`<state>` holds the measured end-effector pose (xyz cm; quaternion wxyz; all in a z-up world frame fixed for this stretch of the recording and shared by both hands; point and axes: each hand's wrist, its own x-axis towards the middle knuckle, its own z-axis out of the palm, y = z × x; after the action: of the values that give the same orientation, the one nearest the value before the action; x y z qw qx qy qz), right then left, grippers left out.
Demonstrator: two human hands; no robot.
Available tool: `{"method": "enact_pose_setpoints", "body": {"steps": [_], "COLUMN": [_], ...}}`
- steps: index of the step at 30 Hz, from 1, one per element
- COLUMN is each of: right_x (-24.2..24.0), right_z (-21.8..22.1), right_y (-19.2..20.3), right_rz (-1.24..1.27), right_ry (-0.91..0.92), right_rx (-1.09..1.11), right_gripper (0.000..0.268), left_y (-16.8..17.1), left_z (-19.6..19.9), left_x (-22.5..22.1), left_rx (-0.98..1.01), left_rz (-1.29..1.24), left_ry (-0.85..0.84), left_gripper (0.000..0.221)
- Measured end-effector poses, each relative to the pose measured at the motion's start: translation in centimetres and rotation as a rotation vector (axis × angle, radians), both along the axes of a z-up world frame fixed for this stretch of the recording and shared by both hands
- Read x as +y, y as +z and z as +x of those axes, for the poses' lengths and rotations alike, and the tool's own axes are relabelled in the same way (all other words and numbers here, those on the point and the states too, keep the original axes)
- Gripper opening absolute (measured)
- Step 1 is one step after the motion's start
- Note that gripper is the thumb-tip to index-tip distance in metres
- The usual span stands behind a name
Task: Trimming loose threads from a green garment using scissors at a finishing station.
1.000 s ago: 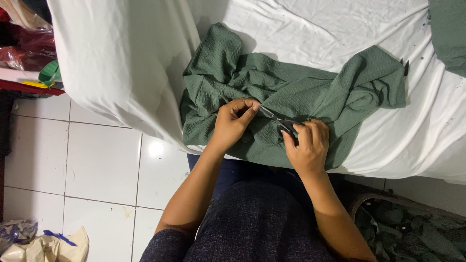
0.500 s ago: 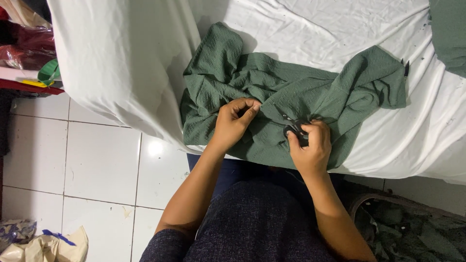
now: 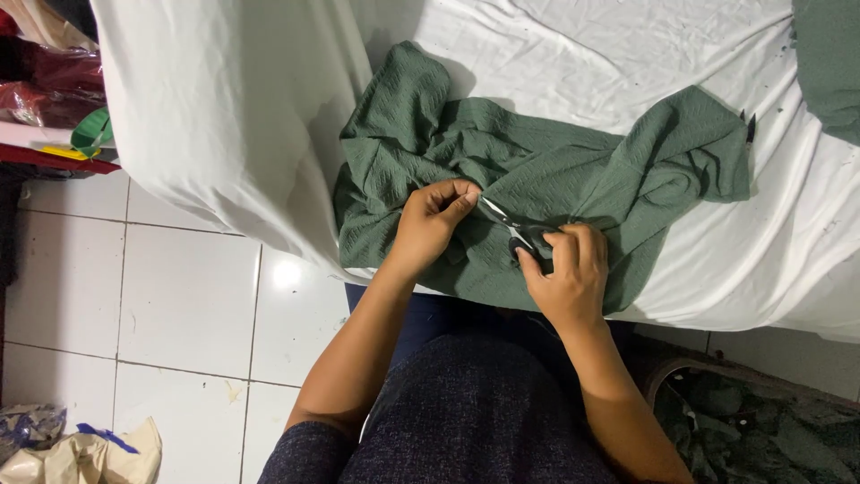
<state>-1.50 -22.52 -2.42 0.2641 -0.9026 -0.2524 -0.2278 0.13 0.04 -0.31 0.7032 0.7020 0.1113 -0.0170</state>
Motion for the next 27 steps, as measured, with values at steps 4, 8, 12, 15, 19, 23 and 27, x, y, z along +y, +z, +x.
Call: {"method": "enact_pose_setpoints", "body": {"steps": [4, 8, 12, 15, 19, 23, 27], "right_x": [0.2, 0.2, 0.1, 0.2, 0.2, 0.2, 0.4], "right_z": [0.2, 0.2, 0.3, 0.3, 0.2, 0.1, 0.1], "right_y": [0.5, 0.2, -0.1, 0.1, 0.0, -0.2, 0.0], "right_rz": [-0.009, -0.018, -0.025, -0.027, -0.036, -0.038, -0.023], "right_ry": [0.018, 0.023, 0.024, 0.025, 0.009, -0.001, 0.007], "right_rx": [-0.014, -0.028, -0.030, -0.023, -0.024, -0.028, -0.047], "right_gripper": [0.038, 0.039, 0.037, 0.036, 0.035, 0.035, 0.033], "left_y": [0.4, 0.3, 0.3, 1.0, 0.6, 0.5, 0.7], "left_z": [0.0, -0.1, 0.0, 0.0, 0.1, 0.0, 0.1], "left_x": [0.0, 0.2, 0.2, 0.3, 0.2, 0.1, 0.2], "left_rx": [0.010, 0.009, 0.014, 0.015, 0.011, 0.009, -0.016], "left_rz": [-0.012, -0.022, -0.028, -0.032, -0.030, -0.031, -0.037], "left_ry": [-0.004, -0.007, -0.012, -0.014, -0.016, -0.015, -0.007], "left_gripper": [0.015, 0.015, 0.015, 0.015, 0.015, 0.015, 0.014]}}
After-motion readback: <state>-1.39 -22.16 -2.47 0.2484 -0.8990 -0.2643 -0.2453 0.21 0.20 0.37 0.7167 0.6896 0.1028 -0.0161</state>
